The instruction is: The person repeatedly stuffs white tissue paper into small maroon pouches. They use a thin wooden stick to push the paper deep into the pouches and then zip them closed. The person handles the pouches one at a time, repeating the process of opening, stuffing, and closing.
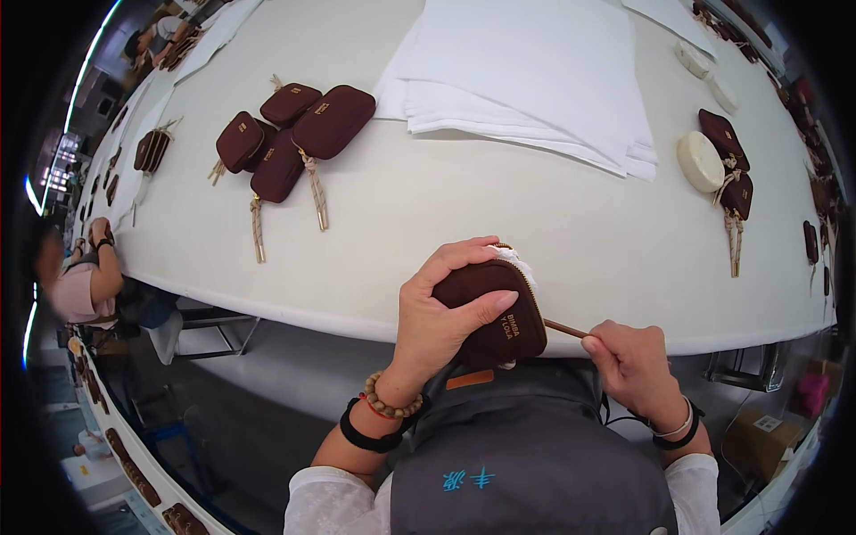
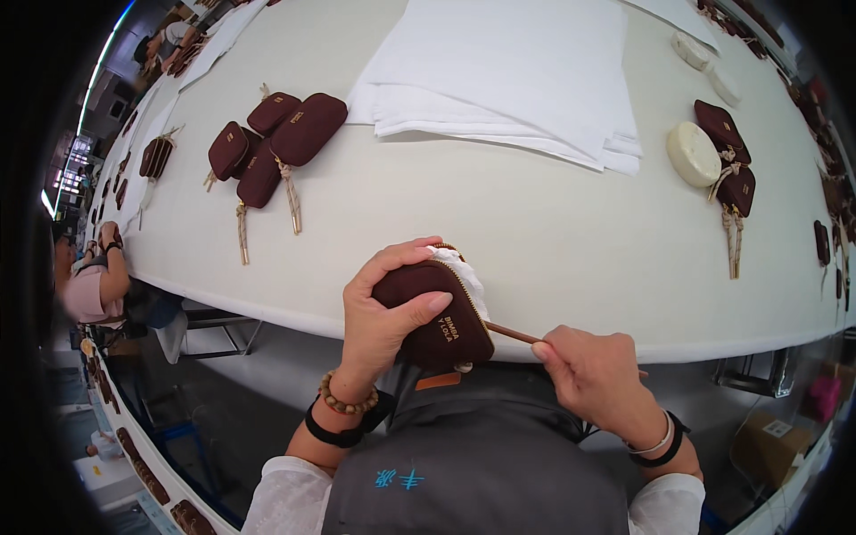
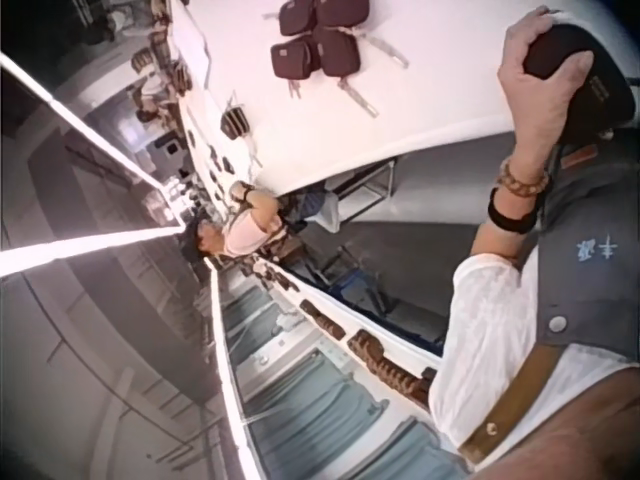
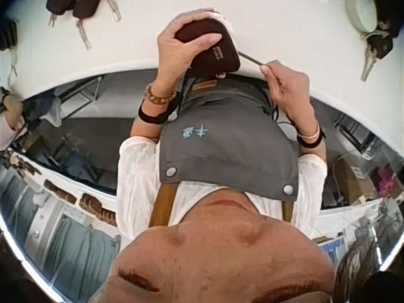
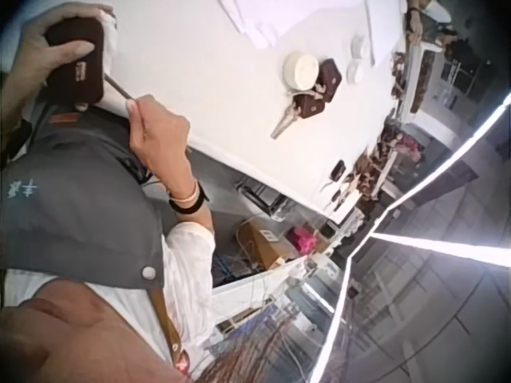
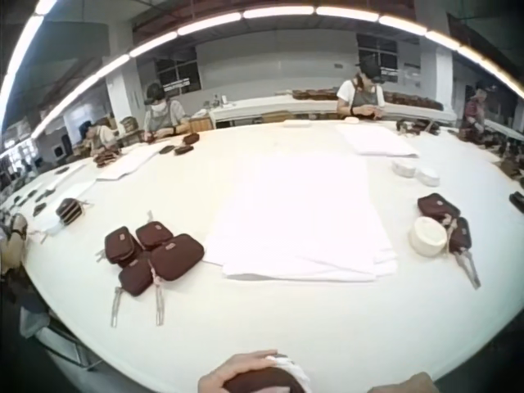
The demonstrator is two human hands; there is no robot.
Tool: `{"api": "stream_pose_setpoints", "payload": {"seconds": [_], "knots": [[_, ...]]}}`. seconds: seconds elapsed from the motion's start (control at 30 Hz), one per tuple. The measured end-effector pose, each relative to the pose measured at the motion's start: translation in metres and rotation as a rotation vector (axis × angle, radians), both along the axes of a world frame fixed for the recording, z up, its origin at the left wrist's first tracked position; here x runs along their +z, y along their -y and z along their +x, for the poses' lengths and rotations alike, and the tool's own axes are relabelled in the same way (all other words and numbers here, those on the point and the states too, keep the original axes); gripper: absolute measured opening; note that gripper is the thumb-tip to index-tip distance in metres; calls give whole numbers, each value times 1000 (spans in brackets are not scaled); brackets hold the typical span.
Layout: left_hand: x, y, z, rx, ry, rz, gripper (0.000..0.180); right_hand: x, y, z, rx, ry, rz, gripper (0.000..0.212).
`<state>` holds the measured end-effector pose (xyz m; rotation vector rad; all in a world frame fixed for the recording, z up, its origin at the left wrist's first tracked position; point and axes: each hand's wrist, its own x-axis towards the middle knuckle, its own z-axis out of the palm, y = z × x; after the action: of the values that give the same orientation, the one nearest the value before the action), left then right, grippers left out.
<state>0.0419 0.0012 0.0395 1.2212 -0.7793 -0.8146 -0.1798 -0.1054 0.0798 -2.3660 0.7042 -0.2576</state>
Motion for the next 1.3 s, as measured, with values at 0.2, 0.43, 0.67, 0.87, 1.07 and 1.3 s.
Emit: {"api": "stream_pose_setpoints", "payload": {"seconds": [0.2,0.43,0.67,0.87,1.07,1.3], "knots": [[11,-2,-1,-132,-280,113,48,-26,1,2,14,107,471,30],[5,4,-23,-43,-468,67,93,-21,7,6,-163,214,504,34],[6,3,3,38,-249,49,83,-9,26,-9,-140,27,121,26],[7,6,7,113,-127,-10,70,-15,16,5,-77,25,23,23],[16,-1,13,-102,-382,89,61,-28,13,12,37,120,166,24],[17,-4,15,-42,-492,64,66,-17,25,-13,-62,96,144,24]]}}
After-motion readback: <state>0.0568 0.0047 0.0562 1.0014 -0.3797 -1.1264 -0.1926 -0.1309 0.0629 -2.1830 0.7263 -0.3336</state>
